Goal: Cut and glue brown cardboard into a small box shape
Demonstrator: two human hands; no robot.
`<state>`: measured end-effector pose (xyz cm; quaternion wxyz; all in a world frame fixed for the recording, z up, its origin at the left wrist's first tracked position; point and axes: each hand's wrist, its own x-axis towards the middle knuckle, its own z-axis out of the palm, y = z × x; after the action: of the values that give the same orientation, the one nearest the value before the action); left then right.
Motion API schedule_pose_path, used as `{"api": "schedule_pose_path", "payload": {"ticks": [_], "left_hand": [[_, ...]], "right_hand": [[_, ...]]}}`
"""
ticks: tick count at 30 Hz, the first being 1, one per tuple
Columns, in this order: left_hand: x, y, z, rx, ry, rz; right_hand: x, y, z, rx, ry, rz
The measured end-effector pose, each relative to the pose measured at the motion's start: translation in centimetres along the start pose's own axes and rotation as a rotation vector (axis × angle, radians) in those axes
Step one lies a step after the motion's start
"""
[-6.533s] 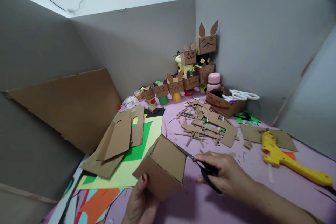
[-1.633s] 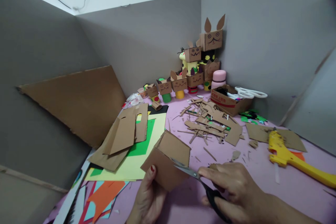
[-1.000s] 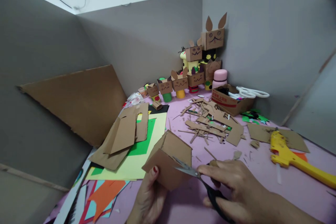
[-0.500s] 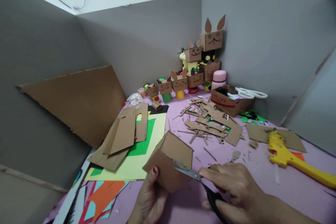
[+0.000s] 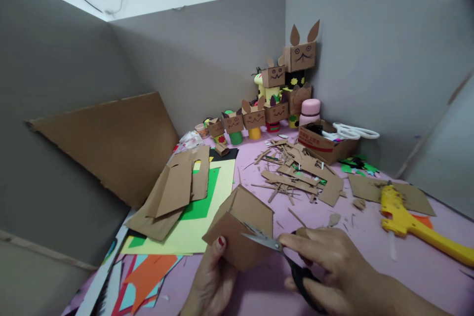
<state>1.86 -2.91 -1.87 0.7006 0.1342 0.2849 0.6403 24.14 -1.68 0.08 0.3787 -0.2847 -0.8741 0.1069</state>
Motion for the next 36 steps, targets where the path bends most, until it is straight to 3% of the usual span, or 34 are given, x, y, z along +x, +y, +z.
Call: {"api": "schedule_pose_path", "payload": {"ticks": [15,20,27,36], "left_hand": [[-0.01,-0.46,-0.61,-0.014,-0.080,-0.062],[-0.30,-0.52,-0.52,0.001,-0.069,-0.064],[0.13,-0.49,-0.53,0.017,-0.094,-0.034],[-0.22,-0.54,-0.11,0.011,-0.088,-0.026]], "right_hand": [[-0.30,0.14,0.38,-0.053,0.077,-0.083],[-0.32,0.15,0.38,-0.033,0.049,-0.083],[-0.09,0.04,-0.18,0.007,-0.013,0.048],[-0.21,0.23,-0.03,-0.066,-0.009,-0.002]]}}
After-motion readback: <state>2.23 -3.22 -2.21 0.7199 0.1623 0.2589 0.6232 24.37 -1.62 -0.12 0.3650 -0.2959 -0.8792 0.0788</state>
